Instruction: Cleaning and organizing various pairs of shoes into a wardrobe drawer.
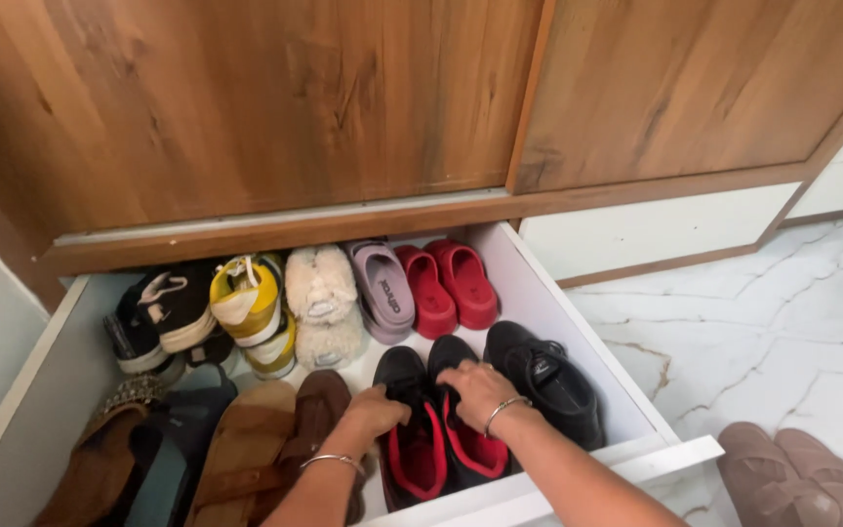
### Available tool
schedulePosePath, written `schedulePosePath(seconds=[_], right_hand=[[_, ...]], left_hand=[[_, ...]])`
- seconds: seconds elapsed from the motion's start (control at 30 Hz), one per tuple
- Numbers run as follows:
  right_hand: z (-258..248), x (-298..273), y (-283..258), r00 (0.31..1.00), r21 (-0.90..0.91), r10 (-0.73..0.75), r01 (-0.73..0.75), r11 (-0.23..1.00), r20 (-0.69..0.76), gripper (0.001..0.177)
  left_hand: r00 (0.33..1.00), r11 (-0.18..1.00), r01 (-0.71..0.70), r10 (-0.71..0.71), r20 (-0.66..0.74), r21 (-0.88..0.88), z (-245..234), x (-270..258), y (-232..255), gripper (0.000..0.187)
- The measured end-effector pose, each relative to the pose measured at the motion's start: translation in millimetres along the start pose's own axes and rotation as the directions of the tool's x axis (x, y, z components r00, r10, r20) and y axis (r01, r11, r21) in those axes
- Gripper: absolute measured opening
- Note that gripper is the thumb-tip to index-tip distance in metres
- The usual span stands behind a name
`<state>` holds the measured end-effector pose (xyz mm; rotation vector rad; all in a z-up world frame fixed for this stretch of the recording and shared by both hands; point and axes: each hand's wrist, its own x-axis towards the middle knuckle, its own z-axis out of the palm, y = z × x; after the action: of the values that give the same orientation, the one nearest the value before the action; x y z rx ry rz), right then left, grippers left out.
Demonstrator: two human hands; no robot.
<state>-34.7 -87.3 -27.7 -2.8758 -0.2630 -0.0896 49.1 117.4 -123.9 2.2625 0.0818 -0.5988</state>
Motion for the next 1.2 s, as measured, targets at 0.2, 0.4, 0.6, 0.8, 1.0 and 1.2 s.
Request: schedulePosePath(seconds=[0.2,0.4,0.6,0.8,1.0,1.2], right_hand=[[-11.4,-4.9,0.4,0.996,0.059,-0.007,0.012,0.998,-0.086,0.052],[-79.7,-28.6,58.6,0.879,0.082,0.078,-0.045,0.996,-0.470,0.033],[-128.7,-127.8,181.7,0.717,0.271,0.384,-0.274,0.923,-0.582,0.019],[-137.2,-236.4,283.0,0.635,0.219,0.700,-0.669,0.710,-0.327,0.024],[-69.3,-317.0,386.1,0.386,0.142,0.908,-0.901,0.409,-0.165,0.039],[-40.2,-333.8,381.1,0.273,0.112,0.961,-0.957,0.266,0.051,0.070]], left_hand=[[0.874,0.894,-0.242,0.370,-0.314,0.378,-16.3,-47.6,71.5,0.046],[0.790,0.813,-0.576,0.580,-0.199,0.080,43.9,-96.1,195.5,0.052],[0.731,0.726,-0.681,0.681,-0.040,-0.095,136.7,-156.9,276.1,0.046],[0.562,0.569,-0.798,0.821,0.097,-0.199,285.2,-169.2,317.1,0.043],[0.570,0.610,-0.789,0.680,0.461,0.076,397.6,-179.0,321.9,0.031],[0.591,0.620,-0.777,0.659,0.465,0.108,421.4,-179.6,308.3,0.046]])
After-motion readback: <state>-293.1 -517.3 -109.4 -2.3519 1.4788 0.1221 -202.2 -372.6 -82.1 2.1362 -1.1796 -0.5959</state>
